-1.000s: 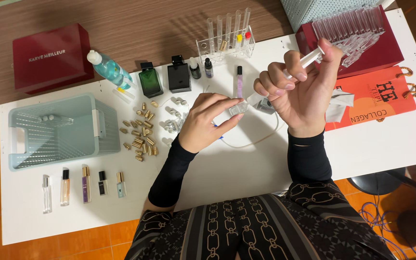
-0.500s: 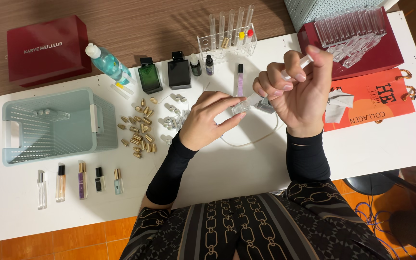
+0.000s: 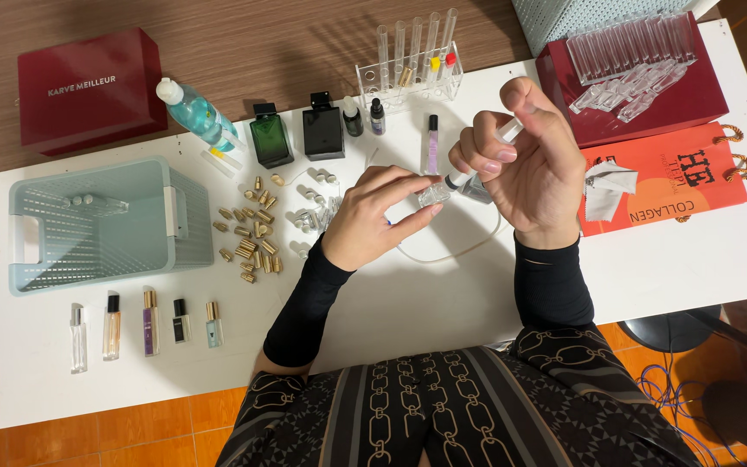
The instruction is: The person uses a syringe and tubing to extract liquid from a bottle and transfer it into small perfume sample vials, then caps the vials and handles a larger perfume bottle.
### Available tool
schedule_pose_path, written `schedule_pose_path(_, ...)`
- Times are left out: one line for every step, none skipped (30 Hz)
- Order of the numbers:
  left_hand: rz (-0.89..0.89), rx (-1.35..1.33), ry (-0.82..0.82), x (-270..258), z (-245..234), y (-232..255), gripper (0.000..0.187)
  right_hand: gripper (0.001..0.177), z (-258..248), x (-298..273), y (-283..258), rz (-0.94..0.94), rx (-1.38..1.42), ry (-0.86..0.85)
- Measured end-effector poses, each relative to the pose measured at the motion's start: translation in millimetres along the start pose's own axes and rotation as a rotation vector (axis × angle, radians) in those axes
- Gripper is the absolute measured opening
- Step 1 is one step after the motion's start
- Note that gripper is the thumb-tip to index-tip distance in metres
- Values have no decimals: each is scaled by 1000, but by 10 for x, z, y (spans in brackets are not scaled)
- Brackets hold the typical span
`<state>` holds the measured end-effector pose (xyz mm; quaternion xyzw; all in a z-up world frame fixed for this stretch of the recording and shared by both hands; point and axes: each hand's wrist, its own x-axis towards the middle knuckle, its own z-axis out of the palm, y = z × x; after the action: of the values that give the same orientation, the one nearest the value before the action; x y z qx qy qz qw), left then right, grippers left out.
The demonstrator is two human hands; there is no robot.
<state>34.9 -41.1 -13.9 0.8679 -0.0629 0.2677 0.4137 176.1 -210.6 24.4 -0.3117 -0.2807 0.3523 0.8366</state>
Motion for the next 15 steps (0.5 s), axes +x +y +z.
schedule_pose_path(0,0,0,0,-1,0,30,9,1,0,8,-12,0,2)
schedule_pose_path(-2,7,-1,2,-3,0,30,7,-1,0,15,-18,0,3)
schedule_pose_path(-3,14,-3,3,-5,2,30,6,-3,0,21,-24,0,3)
schedule_pose_path(-4,14,-2,2,-8,5,30,6,-5,-1,28,-32,1,-9)
schedule_pose_path(-5,8,-4,0,-13,10,30,6,-5,-4,31,-35,2,-16)
schedule_pose_path(-5,1,-5,1,-18,12,30,7,-6,-3,33,-39,3,-23)
schedule_pose_path(-5,3,-4,3,-21,14,30,8,-4,-7,35,-38,-8,-13)
schedule_pose_path(-9,3,0,1,-26,16,29,9,2,-13,45,-36,-12,-11)
schedule_pose_path(-12,4,3,-2,-33,16,29,10,8,-19,57,-35,-15,-8)
schedule_pose_path(-13,8,5,-2,-40,11,29,12,14,-28,69,-74,-99,-26)
schedule_pose_path(-12,7,8,0,-48,4,29,13,18,-41,80,-93,-140,-37)
schedule_pose_path(-12,5,14,-1,-51,0,29,15,18,-52,82,-111,-183,-50)
schedule_pose_path(-14,8,19,-4,-61,-6,29,18,16,-67,74,-161,-339,-80)
schedule_pose_path(-15,3,16,-6,-72,-13,29,22,14,-85,56,-214,-495,-110)
schedule_pose_path(-16,-2,13,-11,-79,-15,29,22,11,-108,18,-213,-495,-116)
